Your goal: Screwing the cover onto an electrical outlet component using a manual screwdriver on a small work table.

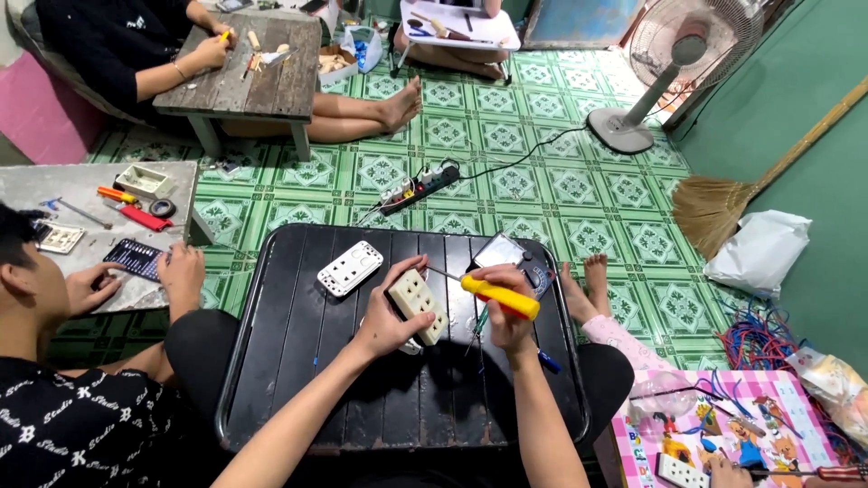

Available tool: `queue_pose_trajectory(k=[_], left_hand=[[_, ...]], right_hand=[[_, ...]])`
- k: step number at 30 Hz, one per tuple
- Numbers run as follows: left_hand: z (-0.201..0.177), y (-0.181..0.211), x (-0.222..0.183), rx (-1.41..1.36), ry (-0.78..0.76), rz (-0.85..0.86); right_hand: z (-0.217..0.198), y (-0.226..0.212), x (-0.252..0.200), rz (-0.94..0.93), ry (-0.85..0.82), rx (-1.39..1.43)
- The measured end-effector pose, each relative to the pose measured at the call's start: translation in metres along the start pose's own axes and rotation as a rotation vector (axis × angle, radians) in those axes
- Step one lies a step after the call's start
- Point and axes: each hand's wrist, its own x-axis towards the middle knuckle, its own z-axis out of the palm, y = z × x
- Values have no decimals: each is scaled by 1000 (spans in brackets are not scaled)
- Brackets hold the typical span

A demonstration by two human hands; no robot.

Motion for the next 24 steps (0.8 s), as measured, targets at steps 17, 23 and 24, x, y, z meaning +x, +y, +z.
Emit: queue_pose_trajectory(k=[17,23,24], left_hand=[[3,11,-2,55,149,35],[4,13,-4,141,202,128],[4,13,-5,155,206,138]], right_hand=[[14,-2,2,165,14,-26],[14,-4,0,378,169,75],[13,-2,-2,402,178,37]])
